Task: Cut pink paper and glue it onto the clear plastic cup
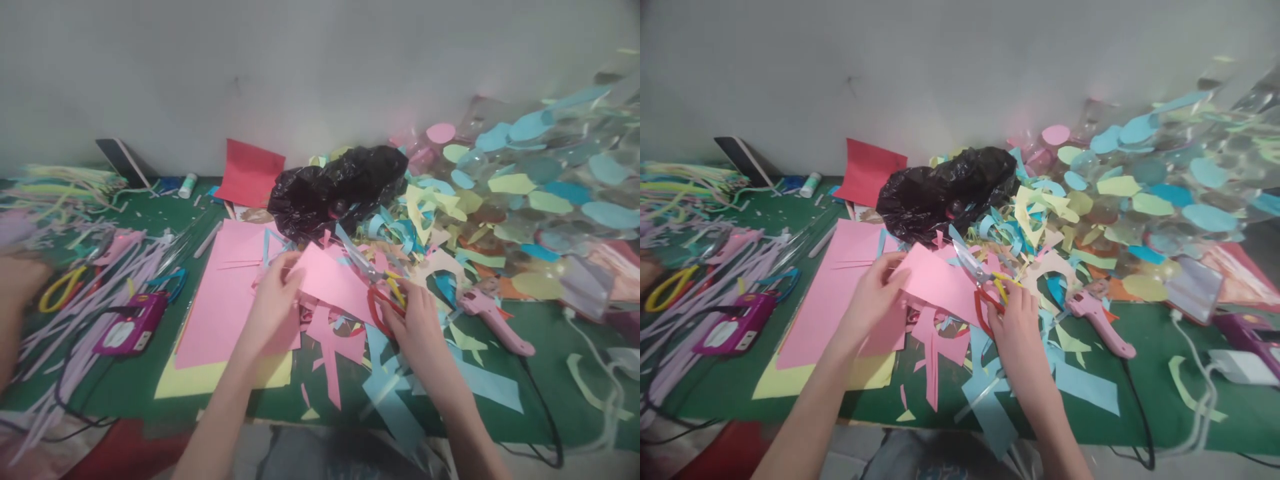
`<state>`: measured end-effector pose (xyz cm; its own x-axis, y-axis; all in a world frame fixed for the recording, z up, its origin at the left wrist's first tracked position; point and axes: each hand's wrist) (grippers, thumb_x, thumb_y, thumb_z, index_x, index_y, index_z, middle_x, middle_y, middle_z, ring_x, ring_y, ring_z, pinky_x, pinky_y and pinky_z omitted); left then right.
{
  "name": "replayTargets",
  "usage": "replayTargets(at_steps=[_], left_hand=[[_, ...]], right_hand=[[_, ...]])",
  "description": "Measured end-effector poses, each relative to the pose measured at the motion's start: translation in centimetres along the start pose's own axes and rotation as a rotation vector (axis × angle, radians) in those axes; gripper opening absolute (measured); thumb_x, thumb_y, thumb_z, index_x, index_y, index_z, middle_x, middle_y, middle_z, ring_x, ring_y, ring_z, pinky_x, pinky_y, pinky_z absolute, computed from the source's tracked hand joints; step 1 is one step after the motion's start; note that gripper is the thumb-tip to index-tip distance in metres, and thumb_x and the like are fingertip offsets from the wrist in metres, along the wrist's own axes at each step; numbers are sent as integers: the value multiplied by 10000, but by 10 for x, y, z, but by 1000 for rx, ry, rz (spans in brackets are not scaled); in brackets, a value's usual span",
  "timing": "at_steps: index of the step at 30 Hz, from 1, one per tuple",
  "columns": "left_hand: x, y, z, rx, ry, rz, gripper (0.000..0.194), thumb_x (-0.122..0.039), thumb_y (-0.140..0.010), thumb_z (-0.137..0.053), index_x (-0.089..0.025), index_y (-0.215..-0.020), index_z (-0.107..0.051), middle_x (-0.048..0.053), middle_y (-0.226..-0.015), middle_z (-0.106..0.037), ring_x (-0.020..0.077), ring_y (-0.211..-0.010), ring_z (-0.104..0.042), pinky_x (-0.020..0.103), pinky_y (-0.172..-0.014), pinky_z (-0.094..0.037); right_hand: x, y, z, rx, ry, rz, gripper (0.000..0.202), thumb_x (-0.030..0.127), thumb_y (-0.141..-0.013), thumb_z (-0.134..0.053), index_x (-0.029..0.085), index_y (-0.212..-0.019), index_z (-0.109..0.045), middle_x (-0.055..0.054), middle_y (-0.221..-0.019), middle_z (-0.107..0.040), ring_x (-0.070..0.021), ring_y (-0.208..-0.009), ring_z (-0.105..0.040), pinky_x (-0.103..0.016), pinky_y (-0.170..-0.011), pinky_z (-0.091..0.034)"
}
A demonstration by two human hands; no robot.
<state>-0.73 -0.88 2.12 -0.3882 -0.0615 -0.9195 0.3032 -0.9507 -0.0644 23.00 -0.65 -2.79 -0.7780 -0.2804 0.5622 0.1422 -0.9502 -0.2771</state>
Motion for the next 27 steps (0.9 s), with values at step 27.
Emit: replayTargets(at_steps=[27], left_hand=[[48, 42, 36, -560, 233, 73, 317, -380, -801, -684, -205, -1064, -702, 56, -1117, -702, 214, -1018, -631, 291, -846, -487]], right_hand=[[59, 22, -17, 239, 181, 464, 534, 364, -887, -648, 199, -1376, -513, -147, -1408, -529, -349, -1240, -473, -522, -997, -464]])
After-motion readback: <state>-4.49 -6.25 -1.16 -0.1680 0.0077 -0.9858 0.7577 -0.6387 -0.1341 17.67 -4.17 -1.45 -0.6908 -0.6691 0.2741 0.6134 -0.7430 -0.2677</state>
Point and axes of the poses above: each hand's wrist, its own y-axis away from the middle knuckle, its own z-axis out of the back of the hand, x = y × z
